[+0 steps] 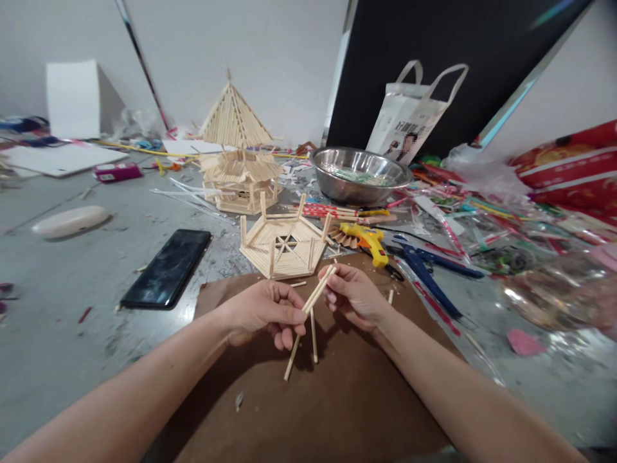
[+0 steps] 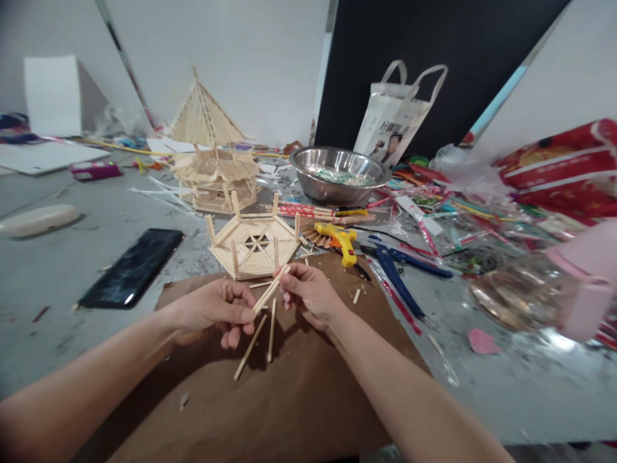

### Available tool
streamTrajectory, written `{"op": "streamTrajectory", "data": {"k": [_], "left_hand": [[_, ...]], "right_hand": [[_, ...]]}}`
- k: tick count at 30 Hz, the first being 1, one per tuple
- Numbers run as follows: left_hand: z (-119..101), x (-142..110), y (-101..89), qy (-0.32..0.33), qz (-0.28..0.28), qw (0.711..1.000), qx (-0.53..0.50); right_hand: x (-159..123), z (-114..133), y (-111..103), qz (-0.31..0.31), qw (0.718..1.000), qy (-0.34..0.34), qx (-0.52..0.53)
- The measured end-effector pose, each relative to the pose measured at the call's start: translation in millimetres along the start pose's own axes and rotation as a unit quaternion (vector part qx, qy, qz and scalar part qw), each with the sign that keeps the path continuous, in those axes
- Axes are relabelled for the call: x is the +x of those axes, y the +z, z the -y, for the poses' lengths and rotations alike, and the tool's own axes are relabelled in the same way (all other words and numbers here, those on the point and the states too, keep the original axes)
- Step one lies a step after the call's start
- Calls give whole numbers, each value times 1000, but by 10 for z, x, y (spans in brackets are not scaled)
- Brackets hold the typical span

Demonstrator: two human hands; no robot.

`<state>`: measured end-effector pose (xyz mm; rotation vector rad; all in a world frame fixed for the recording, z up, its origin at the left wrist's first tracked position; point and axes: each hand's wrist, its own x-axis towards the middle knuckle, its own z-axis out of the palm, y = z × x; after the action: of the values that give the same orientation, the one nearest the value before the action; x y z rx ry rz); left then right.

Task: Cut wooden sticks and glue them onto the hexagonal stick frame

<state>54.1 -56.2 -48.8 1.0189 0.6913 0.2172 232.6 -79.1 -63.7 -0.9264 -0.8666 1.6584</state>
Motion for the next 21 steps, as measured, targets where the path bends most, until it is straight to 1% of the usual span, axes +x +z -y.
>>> {"op": "streamTrajectory", "data": {"k": [10,16,19,21], "left_hand": [[8,2,-3,1,1,1000,-1],[19,0,-9,17,5,1000,-1],[20,-1,3,34,-14,999,14],[28,7,20,58,-36,997,41]], "right_hand": [[6,-16,-7,-5,1000,-12,-4],[9,-25,-12,-12,1000,-22,-8],[13,-20,-8,-29,999,-28,-10],[15,-14,-1,-43,998,-38,-9]]}}
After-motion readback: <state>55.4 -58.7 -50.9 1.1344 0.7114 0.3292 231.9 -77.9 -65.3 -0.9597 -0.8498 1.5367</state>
